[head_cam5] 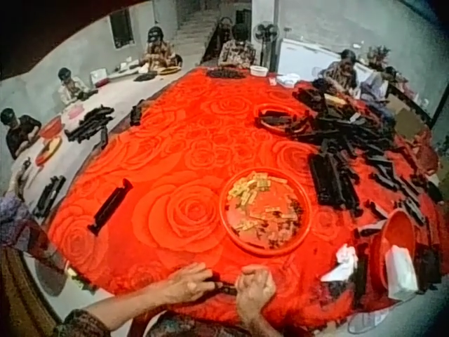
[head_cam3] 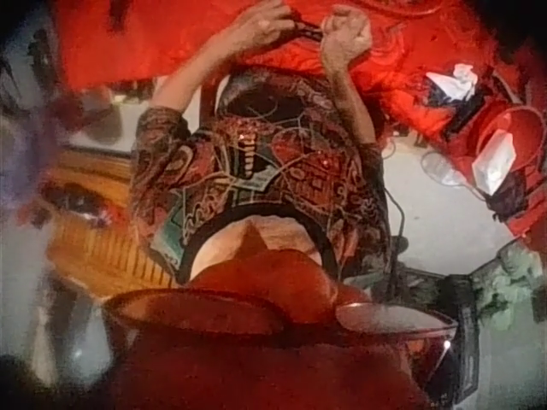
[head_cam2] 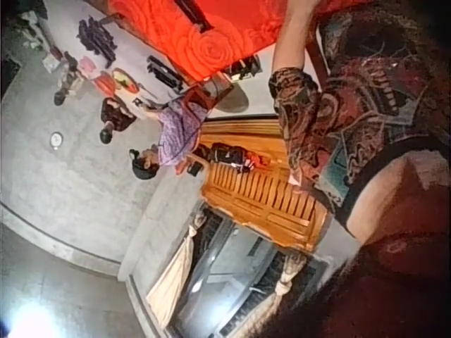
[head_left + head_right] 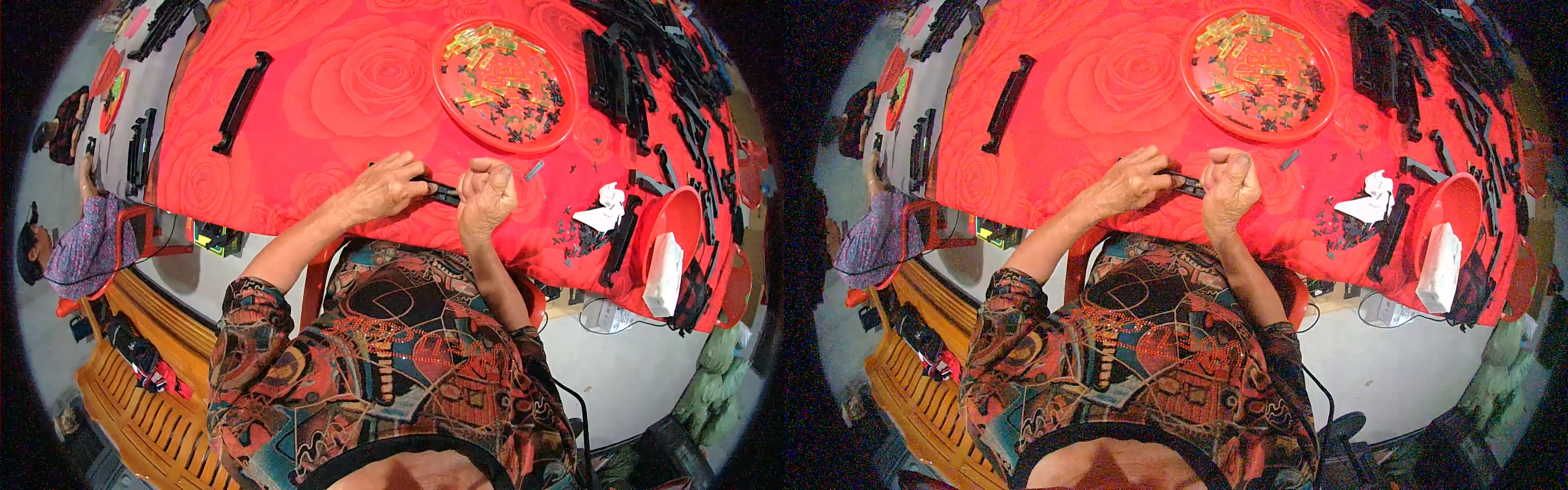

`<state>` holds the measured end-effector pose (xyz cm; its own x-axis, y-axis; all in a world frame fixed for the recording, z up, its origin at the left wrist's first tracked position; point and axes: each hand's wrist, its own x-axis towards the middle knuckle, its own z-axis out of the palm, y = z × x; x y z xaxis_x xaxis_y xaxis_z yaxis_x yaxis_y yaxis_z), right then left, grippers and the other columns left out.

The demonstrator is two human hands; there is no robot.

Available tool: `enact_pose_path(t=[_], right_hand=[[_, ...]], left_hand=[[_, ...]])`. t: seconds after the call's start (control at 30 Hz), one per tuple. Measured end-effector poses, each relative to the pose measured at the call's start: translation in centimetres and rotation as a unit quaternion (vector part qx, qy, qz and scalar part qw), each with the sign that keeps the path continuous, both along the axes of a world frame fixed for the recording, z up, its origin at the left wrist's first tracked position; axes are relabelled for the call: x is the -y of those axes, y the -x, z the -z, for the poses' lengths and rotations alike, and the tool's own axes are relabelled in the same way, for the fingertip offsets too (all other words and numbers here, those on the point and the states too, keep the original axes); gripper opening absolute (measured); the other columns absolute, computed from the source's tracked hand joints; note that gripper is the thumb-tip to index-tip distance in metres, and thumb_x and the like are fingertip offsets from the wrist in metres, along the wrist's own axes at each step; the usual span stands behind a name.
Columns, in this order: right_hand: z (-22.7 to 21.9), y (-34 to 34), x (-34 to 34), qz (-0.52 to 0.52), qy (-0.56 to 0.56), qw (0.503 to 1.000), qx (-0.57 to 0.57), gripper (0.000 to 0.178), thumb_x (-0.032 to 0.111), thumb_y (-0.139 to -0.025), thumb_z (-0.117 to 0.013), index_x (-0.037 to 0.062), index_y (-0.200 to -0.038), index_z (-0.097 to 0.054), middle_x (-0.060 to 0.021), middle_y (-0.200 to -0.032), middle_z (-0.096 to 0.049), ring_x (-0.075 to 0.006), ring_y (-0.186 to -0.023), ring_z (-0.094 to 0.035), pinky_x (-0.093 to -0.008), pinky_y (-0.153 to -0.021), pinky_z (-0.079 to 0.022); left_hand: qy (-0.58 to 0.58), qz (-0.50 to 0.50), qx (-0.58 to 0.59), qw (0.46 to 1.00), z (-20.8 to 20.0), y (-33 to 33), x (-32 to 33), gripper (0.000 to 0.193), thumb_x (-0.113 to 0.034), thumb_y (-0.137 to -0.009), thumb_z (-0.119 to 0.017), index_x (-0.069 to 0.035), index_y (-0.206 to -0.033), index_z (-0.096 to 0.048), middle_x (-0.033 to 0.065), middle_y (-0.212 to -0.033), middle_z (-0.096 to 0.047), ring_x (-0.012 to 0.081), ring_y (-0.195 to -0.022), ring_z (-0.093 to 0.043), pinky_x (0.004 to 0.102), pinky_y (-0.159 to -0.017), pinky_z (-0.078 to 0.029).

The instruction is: The person scrapes plastic from a black component using a small handheld blade, takes small pieces from a tray, and fits the parts into the black plastic casing by hand.

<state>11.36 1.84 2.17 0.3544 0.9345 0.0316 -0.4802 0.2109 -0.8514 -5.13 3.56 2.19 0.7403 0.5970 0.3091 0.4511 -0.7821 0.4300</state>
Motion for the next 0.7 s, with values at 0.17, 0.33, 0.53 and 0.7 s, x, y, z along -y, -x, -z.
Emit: enact_pose_path(t=[0.17,0.33,0.53,0.7], right_hand=[[0.11,-0.08,0.02,-0.012,0.016,1.0,0.001,0.045,0.036,-0.098,-0.04,-0.0041,-0.081,-0.052,0.0034,-0.053,-0.031,-0.0057,-0.042,-0.031,-0.0236,-0.039,-0.027],[-0.11,0.18,-0.24,-0.007,0.044,0.999,0.027,0.045,0.036,-0.098,-0.039,-0.0017,-0.076,-0.051,0.0036,-0.051,-0.032,-0.0057,-0.04,-0.031,-0.0235,-0.039,-0.028],[0.07,0.11,-0.44,-0.009,0.056,0.998,0.025,0.044,0.035,-0.098,-0.039,0.0002,-0.074,-0.05,0.0048,-0.051,-0.032,-0.0051,-0.04,-0.031,-0.0231,-0.039,-0.028],[0.05,0.46,-0.37,-0.007,0.047,0.996,0.075,0.043,0.033,-0.099,-0.039,0.0011,-0.071,-0.047,0.0027,-0.047,-0.03,-0.0077,-0.036,-0.028,-0.0252,-0.036,-0.025]], left_hand=[[-0.002,-0.005,0.009,1.0,0.27,0.04,0.05,0.017,-0.01,-0.072,-0.062,-0.008,-0.089,-0.065,0.006,-0.085,-0.051,0.0241,-0.081,-0.049,0.0344,-0.07,-0.044],[-0.003,-0.002,0.004,1.0,-0.01,0.01,0.21,0.018,-0.01,-0.072,-0.061,-0.006,-0.09,-0.065,0.0073,-0.091,-0.053,0.0246,-0.084,-0.051,0.0349,-0.072,-0.046],[0.011,-0.007,0.018,1.0,-0.03,-0.12,0.35,0.018,-0.01,-0.073,-0.061,-0.005,-0.09,-0.065,0.0079,-0.095,-0.055,0.0249,-0.085,-0.052,0.0351,-0.073,-0.046],[-0.002,-0.005,0.007,1.0,0.25,0.01,0.42,0.019,-0.01,-0.073,-0.06,-0.005,-0.09,-0.065,0.0083,-0.095,-0.055,0.0249,-0.085,-0.052,0.0354,-0.073,-0.046]])
